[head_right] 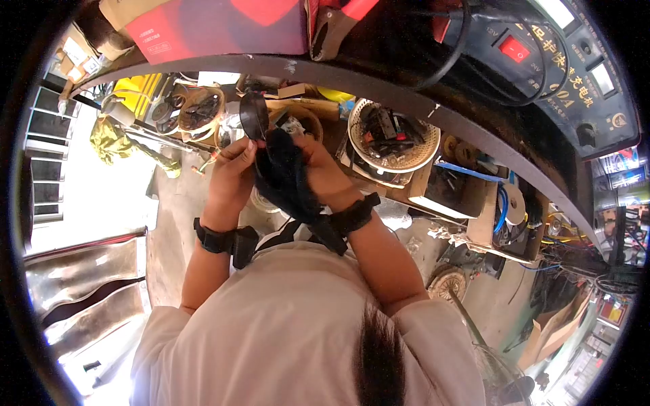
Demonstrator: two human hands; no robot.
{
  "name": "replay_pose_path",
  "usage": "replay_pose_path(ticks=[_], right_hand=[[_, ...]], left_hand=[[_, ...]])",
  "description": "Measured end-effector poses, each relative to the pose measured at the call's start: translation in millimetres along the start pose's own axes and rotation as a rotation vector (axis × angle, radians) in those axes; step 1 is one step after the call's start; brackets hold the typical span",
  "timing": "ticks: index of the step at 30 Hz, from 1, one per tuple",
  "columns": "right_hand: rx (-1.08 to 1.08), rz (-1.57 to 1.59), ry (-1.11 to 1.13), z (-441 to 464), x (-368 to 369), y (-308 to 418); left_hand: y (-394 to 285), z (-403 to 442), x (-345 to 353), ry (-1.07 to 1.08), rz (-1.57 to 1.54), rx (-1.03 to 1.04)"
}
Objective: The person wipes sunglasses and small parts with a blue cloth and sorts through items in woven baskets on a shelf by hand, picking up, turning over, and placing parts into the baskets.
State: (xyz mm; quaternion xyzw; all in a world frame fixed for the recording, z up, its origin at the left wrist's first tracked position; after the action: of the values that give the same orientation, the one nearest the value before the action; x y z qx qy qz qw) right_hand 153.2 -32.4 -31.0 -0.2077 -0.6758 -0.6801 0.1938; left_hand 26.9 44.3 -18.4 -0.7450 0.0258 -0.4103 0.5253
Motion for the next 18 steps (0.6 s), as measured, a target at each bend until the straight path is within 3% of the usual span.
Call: replay_pose_path(ticks=[6, 10, 11, 14, 15, 18], right_hand=[[-0.148, -0.276, -0.079, 10, -7, -22], [-0.134, -0.331, -0.165, 9, -18, -18], [-0.139, -0.363, -0.192, 12, -18, -19], [-0.215, -0.471, -0.121, 19, -16, -22], [-0.273, -0.498, -0.091, 24, -15, -26], [-0.336, -0.786, -0.027, 21, -14, -31]], left_hand=[[2, -1, 3, -0.041, -0.059, -0.131], [10, -2, 0, 0.067, -0.115, -0.161], [11, -1, -3, 0.036, -0.057, -0.088], [-2, 0, -1, 0.051, -0.016, -0.080], [-13, -3, 16, -0.036, -0.017, -0.069], [-8, 0, 1, -0.014, 0.056, -0.067]])
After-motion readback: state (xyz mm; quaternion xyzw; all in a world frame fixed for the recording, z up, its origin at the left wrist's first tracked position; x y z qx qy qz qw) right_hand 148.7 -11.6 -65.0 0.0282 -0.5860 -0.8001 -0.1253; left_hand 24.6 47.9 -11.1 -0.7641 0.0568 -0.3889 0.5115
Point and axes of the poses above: each hand's wrist, its own z-axis towards the middle knuckle, its own x-axis out of the palm, y = z × x, the point moved 4 cm from there along z, towards the middle knuckle, and after that the axes turned 6 degrees about -z, right-handed, at the moved point
